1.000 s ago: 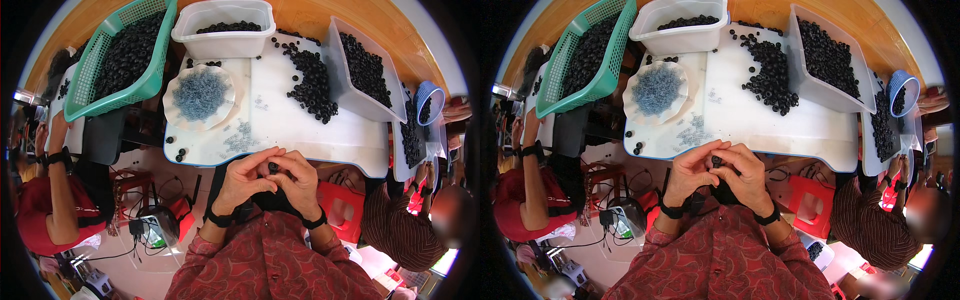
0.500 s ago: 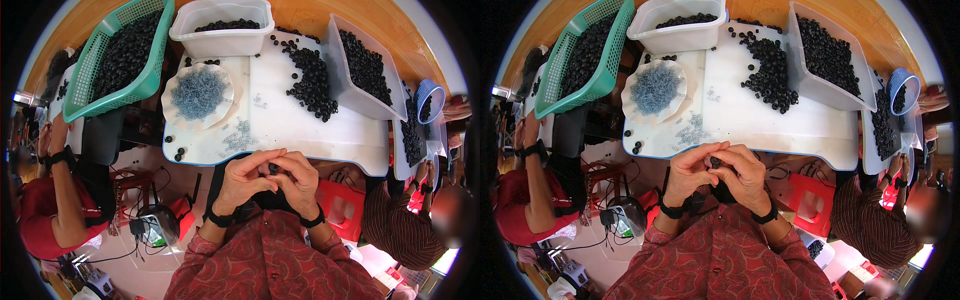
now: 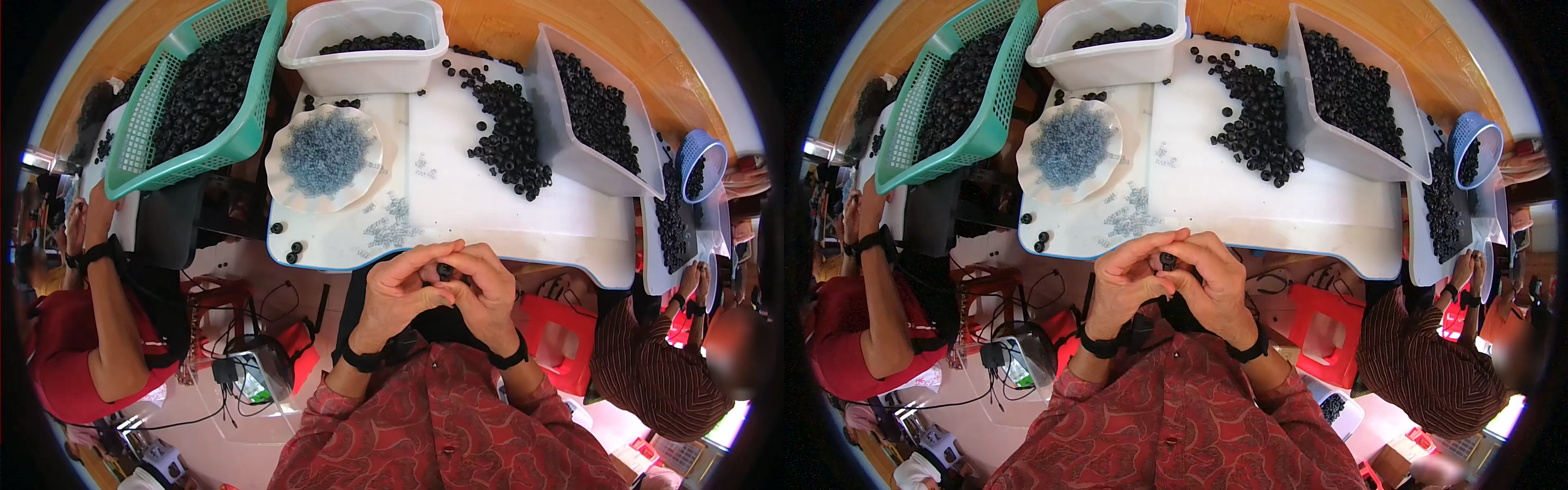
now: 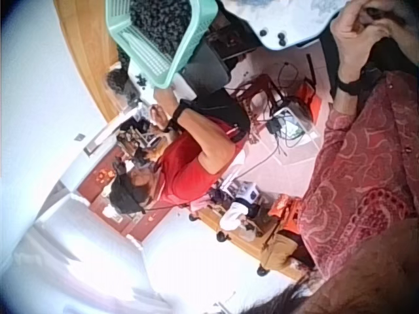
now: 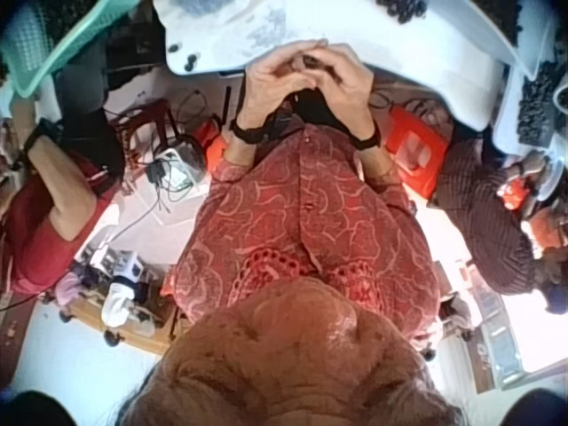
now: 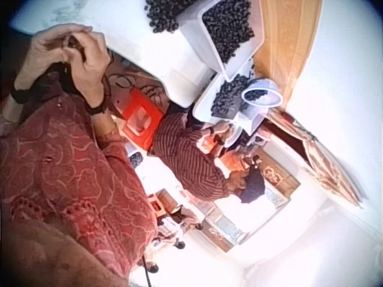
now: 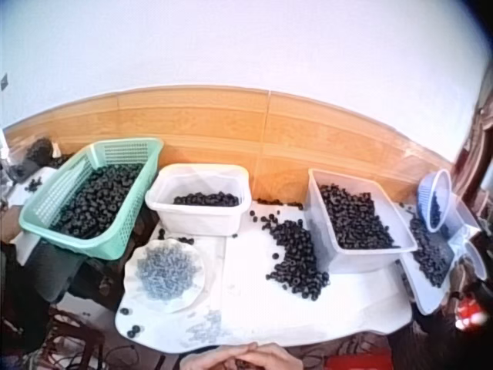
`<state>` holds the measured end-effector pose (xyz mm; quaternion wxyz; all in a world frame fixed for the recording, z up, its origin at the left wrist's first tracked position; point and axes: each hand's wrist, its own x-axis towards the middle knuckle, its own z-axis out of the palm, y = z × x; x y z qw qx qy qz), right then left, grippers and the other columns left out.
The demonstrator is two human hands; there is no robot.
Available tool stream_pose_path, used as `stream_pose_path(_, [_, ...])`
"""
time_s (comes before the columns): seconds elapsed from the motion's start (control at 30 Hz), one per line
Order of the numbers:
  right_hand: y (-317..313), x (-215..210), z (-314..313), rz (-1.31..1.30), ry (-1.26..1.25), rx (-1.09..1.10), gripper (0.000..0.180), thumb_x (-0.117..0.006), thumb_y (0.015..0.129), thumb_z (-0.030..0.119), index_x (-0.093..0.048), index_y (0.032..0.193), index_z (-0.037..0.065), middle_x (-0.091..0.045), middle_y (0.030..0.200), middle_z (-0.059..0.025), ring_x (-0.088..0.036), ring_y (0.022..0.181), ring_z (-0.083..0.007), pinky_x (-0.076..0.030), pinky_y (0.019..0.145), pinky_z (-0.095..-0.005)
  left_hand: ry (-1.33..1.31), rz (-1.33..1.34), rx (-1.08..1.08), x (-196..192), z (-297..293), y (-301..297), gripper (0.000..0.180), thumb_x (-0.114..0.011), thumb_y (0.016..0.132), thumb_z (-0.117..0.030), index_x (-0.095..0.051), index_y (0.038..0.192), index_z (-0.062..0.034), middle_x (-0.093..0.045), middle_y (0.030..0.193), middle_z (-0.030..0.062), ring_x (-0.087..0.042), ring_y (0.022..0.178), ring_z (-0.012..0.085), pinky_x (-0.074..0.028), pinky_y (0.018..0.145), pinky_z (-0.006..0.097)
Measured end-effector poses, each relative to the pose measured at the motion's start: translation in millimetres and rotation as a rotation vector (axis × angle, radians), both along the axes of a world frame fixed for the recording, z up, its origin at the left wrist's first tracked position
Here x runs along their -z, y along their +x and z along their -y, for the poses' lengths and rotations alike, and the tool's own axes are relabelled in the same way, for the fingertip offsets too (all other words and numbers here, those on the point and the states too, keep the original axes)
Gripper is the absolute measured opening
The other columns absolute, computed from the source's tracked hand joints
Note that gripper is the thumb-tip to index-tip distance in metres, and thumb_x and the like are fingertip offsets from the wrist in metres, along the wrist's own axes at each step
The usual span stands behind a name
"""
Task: Manually assembling small black plastic or rubber components at a workstation.
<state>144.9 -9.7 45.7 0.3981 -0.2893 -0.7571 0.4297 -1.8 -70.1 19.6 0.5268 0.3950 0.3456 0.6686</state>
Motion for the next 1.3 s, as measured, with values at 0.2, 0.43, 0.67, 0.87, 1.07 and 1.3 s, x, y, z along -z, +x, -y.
stream_pose_path(0.2, [1.5, -7.4, -2.7, 0.015, 0.042, 0.082, 0.037, -0.077, 0.076, -0.001, -0.068, 0.111, 0.004, -0.062, 0.096, -0.0089, -0.064, 0.079, -0.0167, -0.051, 0.069, -0.0259, -0.132, 0.306, -0.088, -10.8, 7.2, 9.4, 0.032, -0.065, 0.088, 0.004, -0.061, 0.120, 0.0049, -0.063, 0.110, 0.0076, -0.056, 0.081, 0.0086, -0.050, 0.079, 0.023])
stream_pose_path(0.43, [3.5, -2.1, -3.2, -0.003, 0.046, 0.070, 0.038, -0.079, 0.075, 0.000, -0.068, 0.111, 0.003, -0.061, 0.096, -0.0081, -0.063, 0.079, -0.0153, -0.052, 0.068, -0.0254, -0.276, 0.110, -0.036, -11.6, 6.0, 6.6, 0.018, -0.061, 0.095, -0.010, -0.067, 0.102, 0.0054, -0.063, 0.098, 0.0047, -0.060, 0.081, 0.0090, -0.050, 0.074, 0.022])
stream_pose_path(0.67, [5.6, -1.3, -2.9, 0.047, 0.062, 0.062, 0.039, -0.079, 0.073, -0.002, -0.068, 0.110, 0.004, -0.061, 0.095, -0.0072, -0.063, 0.076, -0.0139, -0.052, 0.066, -0.0249, -0.406, 0.086, -0.038, -17.2, 8.1, 3.6, 0.010, -0.065, 0.092, -0.008, -0.068, 0.094, 0.0011, -0.062, 0.081, -0.0021, -0.053, 0.073, 0.0019, -0.041, 0.063, 0.016])
stream_pose_path(0.87, [5.4, -3.4, -1.8, 0.093, 0.070, 0.071, 0.038, -0.078, 0.073, -0.004, -0.069, 0.109, 0.005, -0.062, 0.094, -0.0067, -0.062, 0.073, -0.0133, -0.052, 0.062, -0.0243, -0.398, 0.083, -0.060, -18.4, 8.2, 5.4, 0.006, -0.068, 0.089, -0.004, -0.067, 0.092, 0.0008, -0.062, 0.081, -0.0032, -0.052, 0.073, 0.0006, -0.041, 0.063, 0.016])
stream_pose_path(1.07, [5.0, -3.1, -1.4, 0.113, 0.100, 0.067, 0.039, -0.076, 0.073, -0.005, -0.069, 0.110, 0.006, -0.062, 0.094, -0.0066, -0.062, 0.071, -0.0132, -0.052, 0.061, -0.0247, -0.384, 0.026, -0.073, -17.9, 9.0, 5.6, 0.006, -0.069, 0.088, -0.004, -0.066, 0.092, 0.0010, -0.062, 0.081, -0.0023, -0.053, 0.072, 0.0009, -0.041, 0.061, 0.016])
stream_pose_path(1.3, [5.8, -6.2, -2.7, 0.153, 0.133, 0.024, 0.037, -0.073, 0.076, -0.006, -0.067, 0.112, 0.003, -0.061, 0.094, -0.0085, -0.063, 0.075, -0.0162, -0.052, 0.063, -0.0260, -0.433, 0.058, -0.100, -12.8, 9.2, 5.9, 0.010, -0.070, 0.088, -0.006, -0.066, 0.094, 0.0016, -0.063, 0.081, -0.0013, -0.054, 0.070, 0.0012, -0.042, 0.059, 0.016])
